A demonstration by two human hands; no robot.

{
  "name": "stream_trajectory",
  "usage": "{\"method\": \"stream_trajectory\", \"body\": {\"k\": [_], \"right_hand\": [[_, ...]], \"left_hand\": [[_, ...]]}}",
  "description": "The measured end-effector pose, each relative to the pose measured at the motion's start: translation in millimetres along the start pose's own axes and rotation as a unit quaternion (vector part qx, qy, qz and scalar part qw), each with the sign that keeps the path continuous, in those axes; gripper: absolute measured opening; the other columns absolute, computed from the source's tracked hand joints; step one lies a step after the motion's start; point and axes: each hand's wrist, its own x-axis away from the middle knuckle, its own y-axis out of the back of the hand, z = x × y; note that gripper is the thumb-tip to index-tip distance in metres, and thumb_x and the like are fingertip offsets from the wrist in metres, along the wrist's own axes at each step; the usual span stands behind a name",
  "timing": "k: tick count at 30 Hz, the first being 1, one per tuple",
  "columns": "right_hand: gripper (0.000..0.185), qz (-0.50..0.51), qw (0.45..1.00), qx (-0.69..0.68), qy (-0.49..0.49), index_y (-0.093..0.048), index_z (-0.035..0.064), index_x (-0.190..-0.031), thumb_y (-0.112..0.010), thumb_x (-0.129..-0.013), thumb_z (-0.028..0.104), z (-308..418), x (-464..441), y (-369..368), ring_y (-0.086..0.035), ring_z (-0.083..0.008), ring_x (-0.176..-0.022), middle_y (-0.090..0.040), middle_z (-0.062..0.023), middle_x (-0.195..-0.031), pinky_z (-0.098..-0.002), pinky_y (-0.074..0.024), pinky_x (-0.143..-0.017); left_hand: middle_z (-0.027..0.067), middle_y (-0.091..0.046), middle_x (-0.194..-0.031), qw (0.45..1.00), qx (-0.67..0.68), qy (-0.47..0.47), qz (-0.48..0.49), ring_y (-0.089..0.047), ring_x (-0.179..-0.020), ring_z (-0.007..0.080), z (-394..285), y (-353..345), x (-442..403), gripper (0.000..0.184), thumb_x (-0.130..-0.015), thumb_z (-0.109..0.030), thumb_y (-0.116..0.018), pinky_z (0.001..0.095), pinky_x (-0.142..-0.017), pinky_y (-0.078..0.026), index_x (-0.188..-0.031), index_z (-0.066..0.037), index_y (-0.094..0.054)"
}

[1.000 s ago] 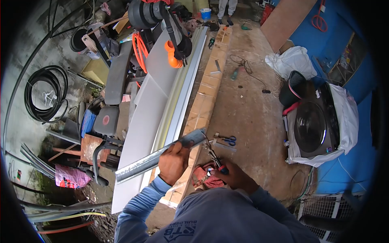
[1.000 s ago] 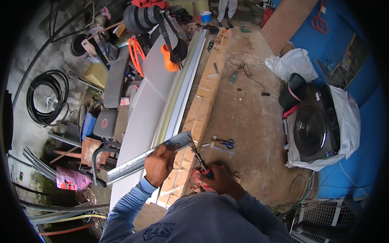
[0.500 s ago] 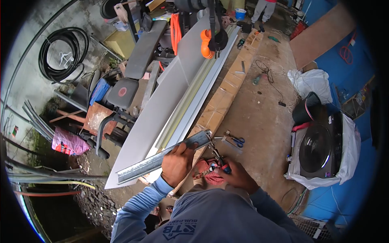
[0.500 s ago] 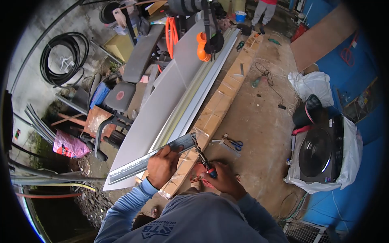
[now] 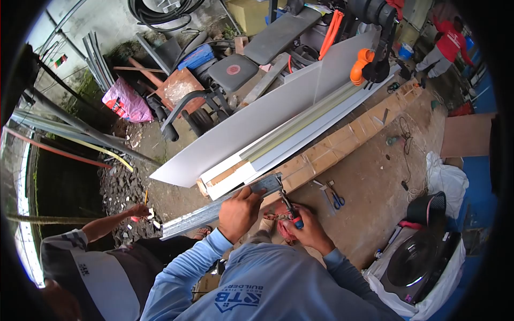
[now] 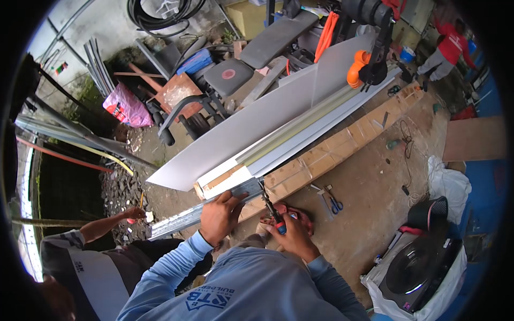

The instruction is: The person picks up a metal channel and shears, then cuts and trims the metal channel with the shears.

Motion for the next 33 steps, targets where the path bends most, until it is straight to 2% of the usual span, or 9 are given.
{"method": "stream_trajectory", "body": {"k": [6,9,11,13,16,22,26,31,33], "right_hand": [[0.06,-0.01,1.0,0.021,0.012,-0.064,-0.0028,-0.134,-0.08,-0.098,0.042,-22.7,44.7,18.3,-0.073,-0.0448,-0.104,-0.075,-0.0254,-0.11,-0.0498,-0.0567,-0.092],[0.057,0.005,0.999,0.032,-0.009,-0.064,-0.0024,-0.128,-0.08,-0.097,0.042,-48.2,76.1,31.3,-0.072,-0.0456,-0.102,-0.074,-0.0257,-0.11,-0.0505,-0.0557,-0.089],[0.045,-0.006,1.0,0.029,-0.001,-0.063,0.0008,-0.116,-0.08,-0.097,0.038,-44.4,92.2,43.8,-0.069,-0.0448,-0.092,-0.07,-0.0219,-0.1,-0.0521,-0.0531,-0.084],[0.068,0.052,0.996,0.057,-0.051,-0.055,-0.001,-0.144,-0.079,-0.097,0.041,-55.2,102.3,52.8,-0.067,-0.0486,-0.117,-0.069,-0.0281,-0.127,-0.0533,-0.0533,-0.098],[0.048,-0.024,0.996,0.083,0.001,-0.061,0.0016,-0.122,-0.082,-0.095,0.036,-58.1,104.4,48.5,-0.067,-0.0441,-0.099,-0.069,-0.0219,-0.108,-0.052,-0.0526,-0.087],[0.058,0.034,0.997,0.076,-0.001,-0.06,0.0,-0.133,-0.08,-0.096,0.039,-30.0,63.1,50.7,-0.067,-0.0452,-0.112,-0.068,-0.0238,-0.123,-0.051,-0.0537,-0.095],[0.062,0.049,0.996,0.075,0.003,-0.06,0.0039,-0.143,-0.08,-0.095,0.039,1.9,13.8,33.6,-0.066,-0.0467,-0.119,-0.069,-0.0249,-0.129,-0.053,-0.0543,-0.099],[0.055,0.047,0.987,0.153,0.03,-0.06,0.0043,-0.136,-0.079,-0.095,0.035,30.7,-61.5,-7.1,-0.066,-0.0467,-0.114,-0.069,-0.0231,-0.123,-0.0541,-0.0545,-0.096],[0.054,0.076,0.985,0.148,0.037,-0.059,0.0028,-0.135,-0.079,-0.095,0.033,46.6,-93.4,-16.8,-0.066,-0.0468,-0.112,-0.069,-0.024,-0.121,-0.0541,-0.0543,-0.095]], "left_hand": [[0.0076,-0.063,-0.092,0.996,0.079,0.038,-0.035,-0.07,-0.079,0.0311,-41.5,-30.6,41.5,0.033,-0.094,-0.019,-0.079,0.0447,-0.066,-0.057,-0.128,-0.019,-0.079],[0.0101,-0.065,-0.095,0.992,0.113,0.047,-0.025,-0.071,-0.082,0.0351,-63.6,-53.5,59.6,0.032,-0.094,-0.02,-0.079,0.0464,-0.068,-0.058,-0.126,-0.017,-0.079],[0.0108,-0.065,-0.096,0.99,0.126,0.057,-0.012,-0.072,-0.081,0.036,-70.1,-66.7,71.8,0.031,-0.094,-0.019,-0.079,0.0466,-0.069,-0.058,-0.125,-0.017,-0.079],[0.0115,-0.065,-0.095,0.987,0.149,0.062,-0.017,-0.071,-0.08,0.0363,-74.6,-72.9,79.4,0.03,-0.094,-0.02,-0.079,0.0475,-0.069,-0.057,-0.124,-0.016,-0.079],[0.0124,-0.064,-0.094,0.978,0.192,0.075,-0.032,-0.07,-0.076,0.0353,-73.4,-77.1,82.2,0.03,-0.094,-0.019,-0.077,0.0472,-0.067,-0.056,-0.124,-0.015,-0.079],[0.0134,-0.064,-0.093,0.966,0.231,0.119,-0.013,-0.068,-0.071,0.0307,-40.0,-66.7,68.7,0.04,-0.09,-0.009,-0.079,0.0413,-0.066,-0.055,-0.13,-0.014,-0.079],[0.0137,-0.065,-0.093,0.958,0.253,0.132,-0.025,-0.069,-0.073,0.032,8.7,-53.0,51.1,0.037,-0.091,-0.012,-0.078,0.0433,-0.067,-0.055,-0.128,-0.013,-0.079],[0.0145,-0.066,-0.091,0.939,0.285,0.185,-0.049,-0.069,-0.076,0.0332,81.6,-26.5,22.7,0.03,-0.093,-0.019,-0.078,0.0439,-0.068,-0.053,-0.122,-0.01,-0.08],[0.0121,-0.069,-0.09,0.914,0.335,0.222,-0.058,-0.066,-0.077,0.024,109.3,-20.8,16.9,0.027,-0.094,-0.017,-0.08,0.0377,-0.07,-0.051,-0.118,-0.003,-0.08]]}}
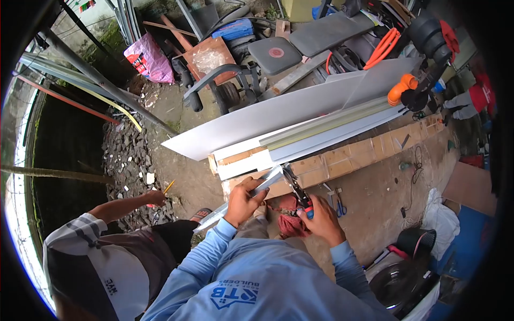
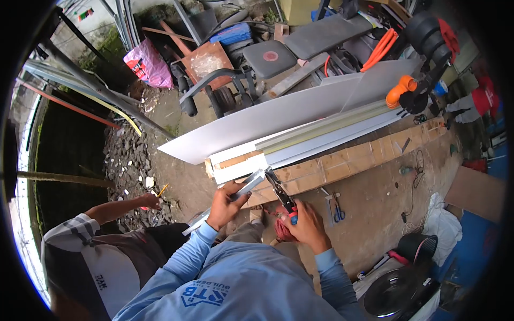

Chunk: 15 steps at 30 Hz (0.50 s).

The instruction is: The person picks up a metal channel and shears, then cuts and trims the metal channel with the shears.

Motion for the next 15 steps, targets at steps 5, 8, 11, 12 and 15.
{"method": "stream_trajectory", "body": {"k": [5,8,11,12,15], "right_hand": [[0.056,-0.018,0.997,0.077,0.019,-0.059,-0.0024,-0.133,-0.079,-0.096,0.034,35.4,-54.9,-14.7,-0.066,-0.047,-0.109,-0.068,-0.0256,-0.116,-0.0535,-0.0541,-0.094],[0.056,-0.019,0.998,0.055,0.025,-0.06,-0.0029,-0.132,-0.08,-0.095,0.035,48.4,-80.6,-28.9,-0.066,-0.046,-0.108,-0.068,-0.0248,-0.115,-0.0532,-0.0541,-0.094],[0.056,0.046,0.998,0.024,0.028,-0.061,-0.0008,-0.13,-0.08,-0.093,0.037,56.1,-98.8,-34.8,-0.066,-0.0441,-0.11,-0.068,-0.0231,-0.118,-0.0556,-0.0535,-0.094],[0.056,0.041,0.996,0.067,0.039,-0.061,-0.0013,-0.13,-0.08,-0.093,0.037,61.8,-104.4,-33.6,-0.067,-0.0437,-0.109,-0.068,-0.023,-0.118,-0.0548,-0.0536,-0.094],[0.056,0.028,0.984,0.165,0.066,-0.061,-0.0011,-0.13,-0.081,-0.094,0.036,78.7,-114.6,-29.9,-0.068,-0.0433,-0.109,-0.069,-0.0223,-0.117,-0.0543,-0.054,-0.095]], "left_hand": [[0.0024,-0.074,-0.095,0.992,0.11,0.066,-0.006,-0.061,-0.084,0.009,43.6,31.2,-28.4,0.026,-0.099,-0.014,-0.081,0.0292,-0.075,-0.048,-0.118,0.003,-0.078],[-0.0042,-0.07,-0.09,0.962,0.238,0.131,-0.024,-0.056,-0.083,0.0052,41.2,45.8,-33.5,0.028,-0.103,-0.02,-0.079,0.0249,-0.073,-0.045,-0.119,0.003,-0.077],[-0.0064,-0.068,-0.089,0.93,0.311,0.197,0.005,-0.054,-0.08,0.0043,47.9,71.5,-36.8,0.024,-0.104,-0.024,-0.078,0.0251,-0.071,-0.042,-0.112,-0.002,-0.078],[-0.0066,-0.068,-0.09,0.928,0.317,0.197,-0.002,-0.055,-0.08,0.0042,51.8,77.2,-36.4,0.023,-0.104,-0.024,-0.078,0.025,-0.071,-0.042,-0.112,-0.002,-0.078],[-0.0043,-0.074,-0.096,0.914,0.349,0.205,-0.02,-0.062,-0.077,0.0049,66.6,87.7,-32.3,0.022,-0.105,-0.022,-0.076,0.0235,-0.069,-0.047,-0.116,-0.003,-0.077]]}}
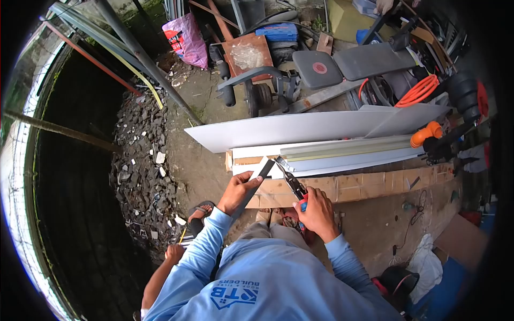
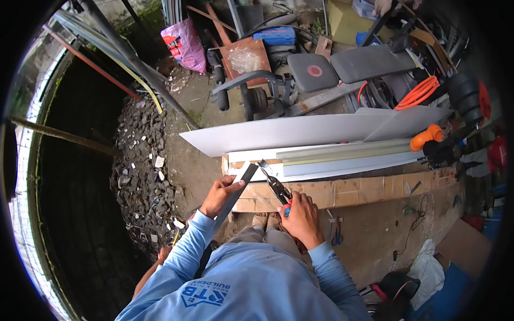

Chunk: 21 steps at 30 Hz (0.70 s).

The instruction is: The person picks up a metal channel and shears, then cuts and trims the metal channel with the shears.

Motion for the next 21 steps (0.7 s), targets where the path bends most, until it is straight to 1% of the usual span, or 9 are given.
{"method": "stream_trajectory", "body": {"k": [3,4,7,8,12,15,17,20,21], "right_hand": [[0.059,0.061,0.997,-0.038,0.017,-0.063,-0.0025,-0.129,-0.082,-0.091,0.038,6.3,-4.0,17.8,-0.067,-0.0423,-0.112,-0.068,-0.0224,-0.115,-0.0542,-0.0548,-0.095],[0.058,0.062,0.997,-0.033,0.028,-0.063,-0.0023,-0.129,-0.082,-0.091,0.038,8.3,-4.7,22.4,-0.068,-0.0426,-0.112,-0.069,-0.0222,-0.114,-0.0544,-0.055,-0.095],[0.057,0.061,0.996,-0.035,0.061,-0.064,-0.0018,-0.129,-0.081,-0.092,0.038,11.4,-6.8,25.8,-0.068,-0.0433,-0.11,-0.069,-0.0217,-0.113,-0.0549,-0.0554,-0.094],[0.057,0.058,0.995,-0.044,0.072,-0.064,-0.0018,-0.129,-0.081,-0.092,0.038,9.8,-8.6,24.1,-0.068,-0.0433,-0.109,-0.069,-0.0215,-0.112,-0.0551,-0.0555,-0.093],[0.056,0.049,0.991,-0.057,0.109,-0.064,-0.0022,-0.128,-0.081,-0.092,0.037,17.8,-16.5,29.1,-0.069,-0.0431,-0.108,-0.07,-0.022,-0.112,-0.0549,-0.0561,-0.092],[0.056,0.072,0.988,-0.05,0.124,-0.063,-0.0028,-0.128,-0.079,-0.093,0.039,19.9,-23.6,27.3,-0.069,-0.043,-0.108,-0.07,-0.0229,-0.113,-0.0542,-0.0562,-0.093],[0.057,0.108,0.985,-0.067,0.115,-0.062,-0.0036,-0.128,-0.079,-0.095,0.04,26.1,-27.5,24.2,-0.069,-0.0438,-0.107,-0.071,-0.0237,-0.113,-0.0526,-0.0558,-0.093],[0.057,0.129,0.984,-0.068,0.105,-0.062,-0.0042,-0.126,-0.078,-0.096,0.041,44.4,-30.3,22.5,-0.069,-0.045,-0.108,-0.071,-0.0252,-0.113,-0.0523,-0.0553,-0.093],[0.057,0.131,0.984,-0.063,0.103,-0.062,-0.0043,-0.125,-0.078,-0.096,0.041,50.6,-31.9,22.1,-0.069,-0.0454,-0.108,-0.071,-0.0257,-0.113,-0.0525,-0.0552,-0.093]], "left_hand": [[-0.0036,-0.073,-0.088,0.986,0.159,0.038,-0.033,-0.065,-0.072,0.0051,-11.8,2.4,14.2,0.02,-0.106,-0.02,-0.074,0.0232,-0.063,-0.051,-0.115,-0.003,-0.076],[0.0013,-0.079,-0.095,0.985,0.17,0.029,-0.014,-0.073,-0.074,0.0081,-4.7,14.3,11.4,0.02,-0.106,-0.018,-0.073,0.0235,-0.065,-0.059,-0.119,-0.002,-0.074],[0.0015,-0.079,-0.097,0.983,0.179,0.026,-0.037,-0.073,-0.074,0.0081,-12.3,13.3,28.7,0.018,-0.106,-0.017,-0.074,0.0235,-0.065,-0.058,-0.116,-0.003,-0.075],[0.0045,-0.081,-0.101,0.983,0.181,0.017,-0.028,-0.076,-0.076,0.0099,-3.9,18.1,28.6,0.022,-0.107,-0.016,-0.072,0.0244,-0.067,-0.061,-0.121,0.0,-0.075],[0.0046,-0.081,-0.103,0.986,0.154,-0.02,-0.055,-0.074,-0.079,0.0092,-2.3,15.0,42.5,0.023,-0.106,-0.015,-0.072,0.0246,-0.071,-0.059,-0.122,0.001,-0.075],[0.0037,-0.08,-0.104,0.988,0.105,-0.072,-0.091,-0.072,-0.086,0.0084,5.1,12.4,48.1,0.025,-0.106,-0.015,-0.073,0.0251,-0.078,-0.056,-0.123,0.003,-0.075],[0.0027,-0.079,-0.104,0.986,0.065,-0.106,-0.113,-0.07,-0.091,0.0078,5.0,9.7,55.9,0.027,-0.105,-0.016,-0.074,0.0253,-0.082,-0.054,-0.124,0.004,-0.075],[0.0016,-0.078,-0.104,0.975,-0.052,-0.127,-0.176,-0.067,-0.093,0.0069,17.3,13.3,58.2,0.031,-0.105,-0.02,-0.075,0.026,-0.083,-0.053,-0.123,0.006,-0.075],[-0.0001,-0.075,-0.1,0.965,-0.033,-0.161,-0.205,-0.062,-0.087,0.0065,19.0,5.5,60.9,0.033,-0.104,-0.024,-0.077,0.0258,-0.078,-0.05,-0.122,0.005,-0.075]]}}
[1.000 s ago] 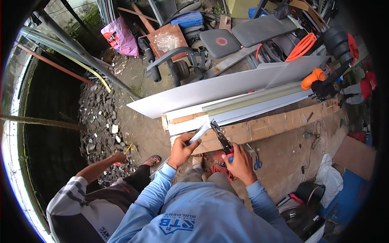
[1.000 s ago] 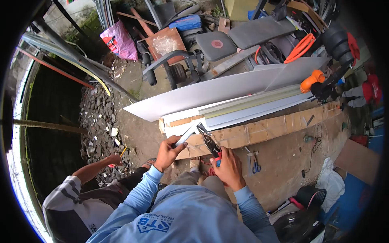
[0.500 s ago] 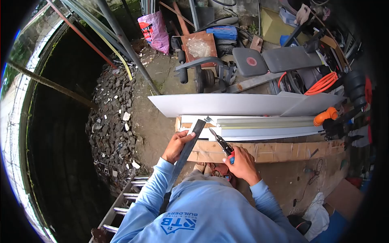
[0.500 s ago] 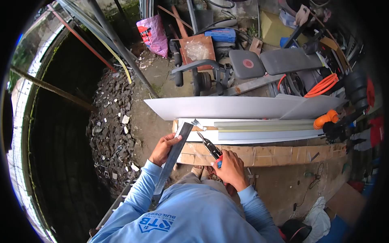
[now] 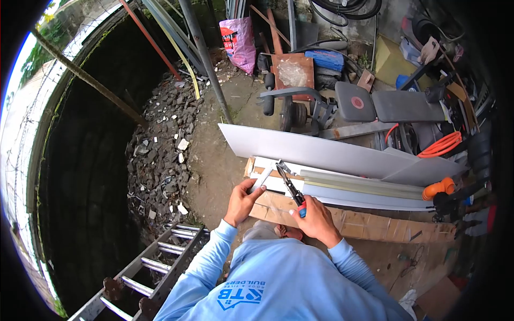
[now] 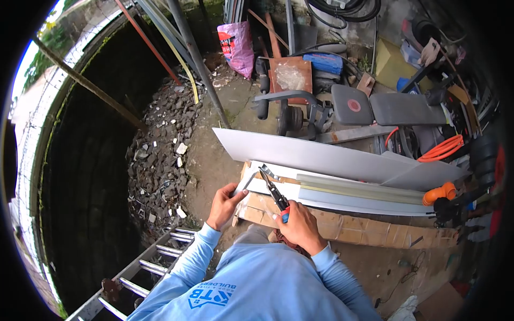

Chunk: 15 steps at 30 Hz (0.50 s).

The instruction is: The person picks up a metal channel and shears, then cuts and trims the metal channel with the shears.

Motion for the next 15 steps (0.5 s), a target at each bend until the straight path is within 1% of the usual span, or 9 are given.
{"method": "stream_trajectory", "body": {"k": [1,2,4,7,8,10,12,14,15], "right_hand": [[0.056,0.008,1.0,-0.002,0.011,-0.062,-0.0044,-0.124,-0.077,-0.096,0.042,4.6,-3.4,-0.2,-0.069,-0.0464,-0.108,-0.071,-0.0267,-0.113,-0.0529,-0.055,-0.093],[0.059,0.05,0.999,0.002,0.004,-0.062,-0.0051,-0.128,-0.076,-0.096,0.042,11.0,-6.6,3.4,-0.069,-0.0442,-0.111,-0.071,-0.0248,-0.119,-0.0532,-0.056,-0.095],[0.063,0.046,0.998,-0.003,0.03,-0.061,-0.0057,-0.133,-0.076,-0.096,0.043,16.8,-9.1,-3.9,-0.069,-0.0441,-0.115,-0.07,-0.0257,-0.123,-0.0529,-0.0552,-0.097],[0.066,0.044,0.997,0.002,0.067,-0.059,-0.0063,-0.137,-0.076,-0.096,0.043,29.3,-22.3,-21.5,-0.068,-0.0435,-0.116,-0.07,-0.0257,-0.124,-0.0526,-0.0547,-0.099],[0.065,0.046,0.996,-0.003,0.077,-0.059,-0.0067,-0.136,-0.076,-0.096,0.042,36.6,-27.6,-27.0,-0.068,-0.0438,-0.114,-0.07,-0.026,-0.121,-0.0522,-0.0547,-0.097],[0.064,0.047,0.994,-0.013,0.097,-0.06,-0.0075,-0.133,-0.077,-0.096,0.042,56.2,-42.4,-38.2,-0.068,-0.0446,-0.109,-0.07,-0.0267,-0.116,-0.0514,-0.0548,-0.094],[0.065,0.052,0.994,-0.001,0.1,-0.059,-0.0071,-0.136,-0.079,-0.096,0.04,77.6,-52.6,-52.7,-0.068,-0.0437,-0.111,-0.069,-0.0263,-0.118,-0.0512,-0.055,-0.095],[0.066,0.036,0.991,0.016,0.125,-0.058,-0.0065,-0.137,-0.08,-0.095,0.039,99.4,-62.6,-66.2,-0.067,-0.0437,-0.112,-0.068,-0.0259,-0.12,-0.0513,-0.0551,-0.095],[0.066,0.05,0.989,0.023,0.134,-0.057,-0.0062,-0.139,-0.08,-0.095,0.037,112.7,-66.6,-68.4,-0.067,-0.0439,-0.112,-0.068,-0.0254,-0.121,-0.0516,-0.0549,-0.096]], "left_hand": [[-0.0011,-0.072,-0.096,0.998,-0.061,-0.017,-0.03,-0.059,-0.084,0.0067,-1.9,3.3,3.8,0.033,-0.103,-0.024,-0.078,0.0264,-0.075,-0.048,-0.119,0.004,-0.075],[-0.0022,-0.068,-0.092,0.99,-0.122,-0.031,-0.061,-0.055,-0.081,0.0068,-3.9,7.4,6.3,0.033,-0.102,-0.025,-0.079,0.0271,-0.072,-0.045,-0.117,0.004,-0.075],[-0.0018,-0.061,-0.087,0.987,-0.12,-0.048,-0.097,-0.051,-0.078,0.0081,-6.6,17.3,8.2,0.032,-0.1,-0.025,-0.08,0.0286,-0.069,-0.041,-0.114,0.003,-0.075],[-0.0003,-0.053,-0.083,0.981,-0.125,-0.066,-0.131,-0.047,-0.075,0.0097,-16.6,36.6,18.5,0.031,-0.099,-0.024,-0.08,0.031,-0.066,-0.038,-0.111,0.004,-0.075],[0.0003,-0.051,-0.082,0.979,-0.129,-0.072,-0.139,-0.046,-0.075,0.0102,-18.6,44.5,21.3,0.031,-0.099,-0.024,-0.08,0.0319,-0.065,-0.038,-0.111,0.004,-0.075],[0.0011,-0.05,-0.082,0.978,-0.125,-0.066,-0.154,-0.045,-0.074,0.0112,-19.9,64.0,25.6,0.032,-0.099,-0.024,-0.08,0.0321,-0.065,-0.037,-0.112,0.004,-0.074],[0.0011,-0.05,-0.082,0.978,-0.122,-0.046,-0.164,-0.045,-0.074,0.0111,-25.1,86.9,32.2,0.032,-0.099,-0.024,-0.08,0.0317,-0.065,-0.037,-0.112,0.005,-0.074],[-0.0016,-0.053,-0.082,0.979,-0.103,-0.034,-0.174,-0.045,-0.075,0.0089,-21.4,113.6,36.3,0.032,-0.1,-0.026,-0.079,0.0303,-0.065,-0.037,-0.113,0.003,-0.075],[-0.0027,-0.054,-0.082,0.979,-0.096,-0.024,-0.177,-0.045,-0.075,0.0082,-22.2,127.9,38.8,0.032,-0.1,-0.026,-0.079,0.03,-0.065,-0.037,-0.114,0.003,-0.075]]}}
